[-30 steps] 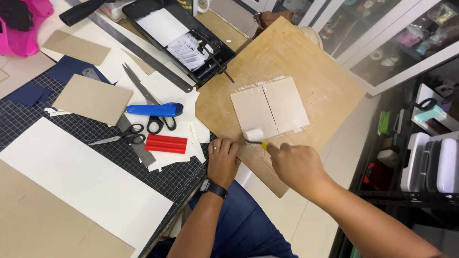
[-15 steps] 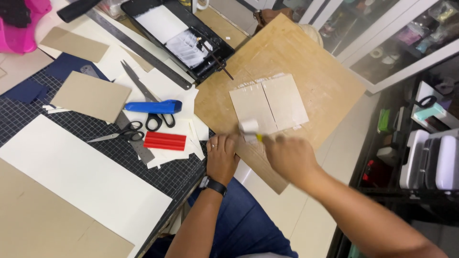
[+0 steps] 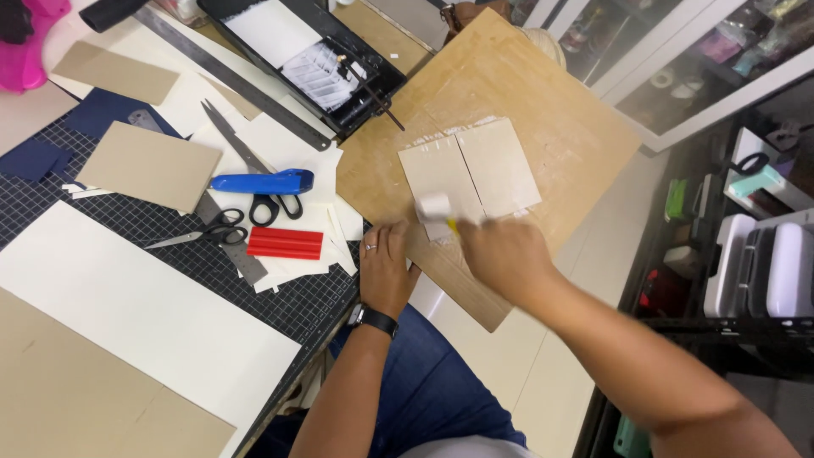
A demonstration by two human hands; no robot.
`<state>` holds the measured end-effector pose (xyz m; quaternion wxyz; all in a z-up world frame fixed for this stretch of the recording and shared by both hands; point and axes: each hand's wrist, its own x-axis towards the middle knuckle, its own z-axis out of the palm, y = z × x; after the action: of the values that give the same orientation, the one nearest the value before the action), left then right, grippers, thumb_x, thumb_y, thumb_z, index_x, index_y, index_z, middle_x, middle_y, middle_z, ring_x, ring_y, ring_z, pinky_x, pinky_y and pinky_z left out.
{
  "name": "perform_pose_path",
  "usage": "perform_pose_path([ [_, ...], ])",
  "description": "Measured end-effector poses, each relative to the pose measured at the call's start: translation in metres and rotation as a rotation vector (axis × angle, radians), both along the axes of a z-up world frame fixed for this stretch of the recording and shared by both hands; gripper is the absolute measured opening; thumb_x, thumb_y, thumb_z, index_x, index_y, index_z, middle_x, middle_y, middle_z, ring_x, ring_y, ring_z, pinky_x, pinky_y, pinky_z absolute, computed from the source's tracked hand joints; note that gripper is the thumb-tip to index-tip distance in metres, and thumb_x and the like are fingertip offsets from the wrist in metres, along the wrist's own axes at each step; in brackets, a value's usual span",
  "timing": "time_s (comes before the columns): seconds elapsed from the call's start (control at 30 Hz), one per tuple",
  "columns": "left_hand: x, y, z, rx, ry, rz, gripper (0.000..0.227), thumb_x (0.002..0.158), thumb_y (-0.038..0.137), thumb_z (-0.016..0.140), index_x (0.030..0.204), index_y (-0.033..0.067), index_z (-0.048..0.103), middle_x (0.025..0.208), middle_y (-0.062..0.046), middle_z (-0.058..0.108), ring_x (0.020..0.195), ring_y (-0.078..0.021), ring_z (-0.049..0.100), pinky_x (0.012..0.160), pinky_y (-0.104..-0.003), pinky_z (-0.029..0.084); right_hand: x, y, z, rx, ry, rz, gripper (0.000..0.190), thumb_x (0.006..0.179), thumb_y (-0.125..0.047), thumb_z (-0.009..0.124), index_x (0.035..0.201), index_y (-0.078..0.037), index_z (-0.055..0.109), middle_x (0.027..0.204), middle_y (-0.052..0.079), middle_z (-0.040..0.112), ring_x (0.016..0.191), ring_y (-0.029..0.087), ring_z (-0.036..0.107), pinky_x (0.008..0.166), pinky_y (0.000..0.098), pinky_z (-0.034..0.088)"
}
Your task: Applying glue to cardboard pieces and assembling them onto a paper base for a craft project
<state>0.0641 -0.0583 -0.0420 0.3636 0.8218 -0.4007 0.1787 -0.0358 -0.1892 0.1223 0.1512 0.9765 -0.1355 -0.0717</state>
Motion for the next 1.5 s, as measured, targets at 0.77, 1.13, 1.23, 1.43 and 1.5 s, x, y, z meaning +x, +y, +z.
perform_pose_path([
  [0.77, 0.005, -0.006, -0.012, 0.038, 0.067, -0.019, 0.082, 0.062, 0.009, 0.093, 0.134, 0.0047, 0.054, 0.108, -0.012, 0.062, 0.12, -0.0339, 0.057, 0.109, -0.053, 0.045, -0.007, -0.139, 0.03, 0.28, -0.293, 0.573, 0.016, 0.093, -0.049, 0.068, 0.106, -0.047, 0.078, 0.078, -0.009, 0.064, 0.077, 0.018, 0.071, 0.068, 0.0336, 0.058],
  [1.13, 0.005, -0.008, -0.006, 0.019, -0.007, -0.025, 0.08, 0.062, 0.011, 0.093, 0.131, 0.0057, 0.054, 0.109, -0.011, 0.061, 0.119, -0.0331, 0.057, 0.109, -0.051, 0.045, -0.024, -0.219, 0.041, 0.257, -0.013, 0.337, 0.024, 0.089, -0.053, 0.067, 0.111, -0.054, 0.077, 0.083, -0.006, 0.071, 0.085, 0.022, 0.074, 0.074, 0.0368, 0.06],
  [1.23, 0.004, -0.006, -0.007, 0.011, -0.02, -0.018, 0.078, 0.064, 0.013, 0.093, 0.131, 0.0064, 0.054, 0.108, -0.009, 0.06, 0.119, -0.0315, 0.058, 0.109, -0.049, 0.046, 0.0, -0.176, 0.003, 0.373, -0.099, 0.473, 0.023, 0.091, -0.052, 0.068, 0.113, -0.054, 0.075, 0.081, -0.007, 0.065, 0.081, 0.02, 0.071, 0.069, 0.0367, 0.059],
  [1.43, 0.004, -0.007, -0.008, 0.033, 0.015, -0.033, 0.077, 0.066, 0.009, 0.092, 0.132, 0.007, 0.053, 0.113, -0.01, 0.06, 0.122, -0.0315, 0.056, 0.11, -0.05, 0.045, -0.034, -0.226, 0.033, 0.421, -0.034, 0.332, 0.024, 0.09, -0.051, 0.068, 0.112, -0.049, 0.077, 0.084, -0.002, 0.068, 0.084, 0.026, 0.073, 0.073, 0.0403, 0.059],
  [1.5, 0.004, -0.006, -0.003, 0.034, 0.024, -0.033, 0.075, 0.066, 0.008, 0.092, 0.131, 0.0066, 0.053, 0.113, -0.01, 0.06, 0.122, -0.0323, 0.055, 0.11, -0.051, 0.045, -0.046, -0.243, 0.066, 0.388, -0.001, 0.234, 0.024, 0.09, -0.052, 0.068, 0.11, -0.047, 0.079, 0.084, 0.0, 0.07, 0.085, 0.028, 0.074, 0.073, 0.0406, 0.059],
])
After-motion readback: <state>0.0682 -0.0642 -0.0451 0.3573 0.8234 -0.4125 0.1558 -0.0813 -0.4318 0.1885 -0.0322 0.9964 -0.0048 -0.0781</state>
